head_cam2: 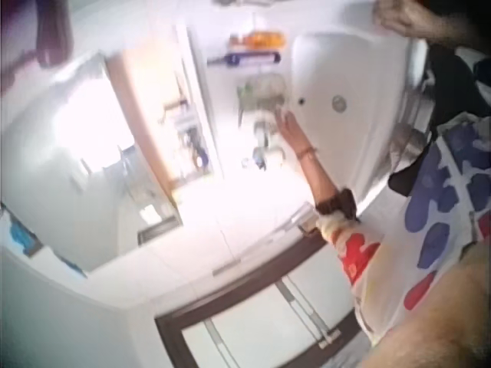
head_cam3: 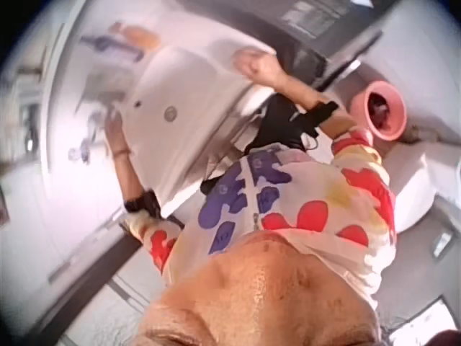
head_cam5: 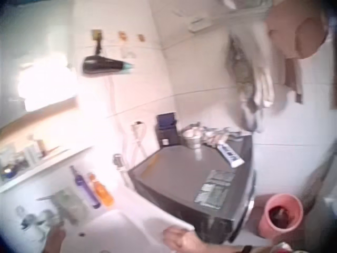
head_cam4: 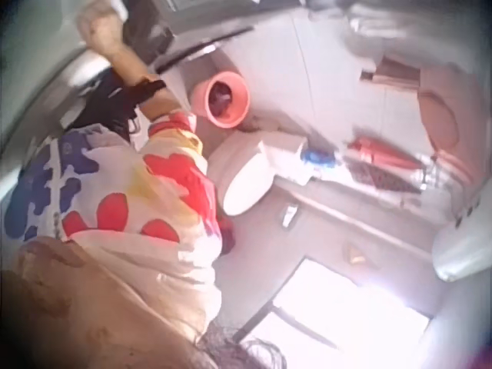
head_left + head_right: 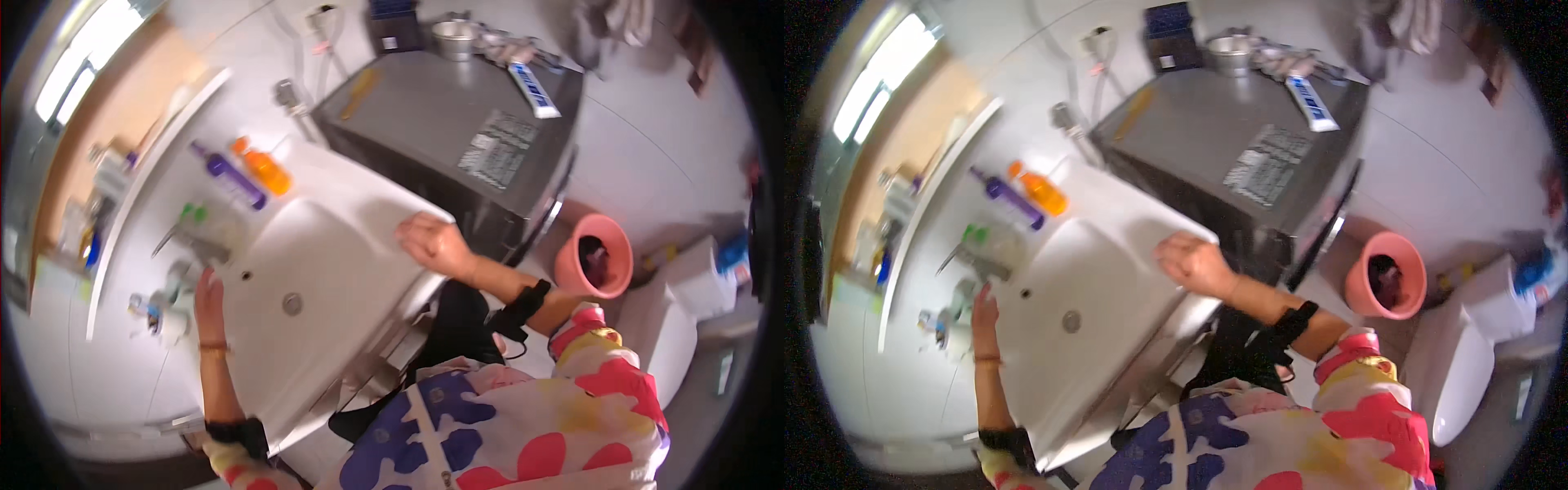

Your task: Hand-washing clothes in a bathroom sink and rinsing them.

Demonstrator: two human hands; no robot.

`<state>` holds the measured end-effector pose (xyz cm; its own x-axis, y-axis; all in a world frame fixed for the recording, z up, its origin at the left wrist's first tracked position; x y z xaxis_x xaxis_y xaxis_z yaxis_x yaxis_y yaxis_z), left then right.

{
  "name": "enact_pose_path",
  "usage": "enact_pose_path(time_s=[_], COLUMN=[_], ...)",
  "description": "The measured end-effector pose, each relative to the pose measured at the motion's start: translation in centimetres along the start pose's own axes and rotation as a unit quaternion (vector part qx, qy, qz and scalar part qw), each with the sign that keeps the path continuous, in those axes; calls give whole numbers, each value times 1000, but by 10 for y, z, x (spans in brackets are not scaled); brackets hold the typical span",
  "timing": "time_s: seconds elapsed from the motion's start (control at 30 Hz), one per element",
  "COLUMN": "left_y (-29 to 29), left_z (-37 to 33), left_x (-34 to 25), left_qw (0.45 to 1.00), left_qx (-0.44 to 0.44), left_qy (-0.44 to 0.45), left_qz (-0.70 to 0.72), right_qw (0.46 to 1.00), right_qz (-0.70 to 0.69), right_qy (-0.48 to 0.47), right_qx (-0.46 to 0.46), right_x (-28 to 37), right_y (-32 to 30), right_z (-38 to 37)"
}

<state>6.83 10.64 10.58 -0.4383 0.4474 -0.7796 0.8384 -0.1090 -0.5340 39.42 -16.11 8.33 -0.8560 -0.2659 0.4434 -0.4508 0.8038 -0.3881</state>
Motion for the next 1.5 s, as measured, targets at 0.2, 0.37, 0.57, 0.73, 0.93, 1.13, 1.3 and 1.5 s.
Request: enact_pose_path(time_s=[0.2,0.37,0.57,0.73,0.93,1.13,1.3,1.5], left_y=[103,198,269,284,296,302,295,305], left_z=[123,175,91,-27,-20,101,122,129], left_x=[-79,-150,-116,-71,-81,-157,-169,-181], left_qw=[928,822,819,880,895,827,819,806], left_qx=[230,407,289,157,166,371,406,386], left_qy=[202,325,404,196,233,349,320,308], left_qz=[-213,-231,-288,-404,-342,-238,-250,-326], right_qw=[996,820,660,568,443,471,584,320], right_qz=[18,7,48,29,54,-274,6,47], right_qy=[64,546,671,762,817,742,746,797], right_qx=[-65,-172,-334,-309,-366,-391,-320,-510], right_x=[-11,-134,-206,-234,-271,-324,-337,-311], right_y=[-107,-181,-295,-318,-329,-377,-369,-328], right_z=[88,270,472,543,621,674,665,628])
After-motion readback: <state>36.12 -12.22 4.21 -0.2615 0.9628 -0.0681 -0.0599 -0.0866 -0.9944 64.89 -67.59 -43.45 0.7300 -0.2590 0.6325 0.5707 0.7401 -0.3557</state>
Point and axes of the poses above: each hand's wrist, its own z-axis away from the middle knuckle, its own y-axis out of the palm, x = y × z, the point moved 8 cm from there along -z, towards the middle knuckle, and after that the axes turned 12 degrees about -x, right-handed, at the moved point
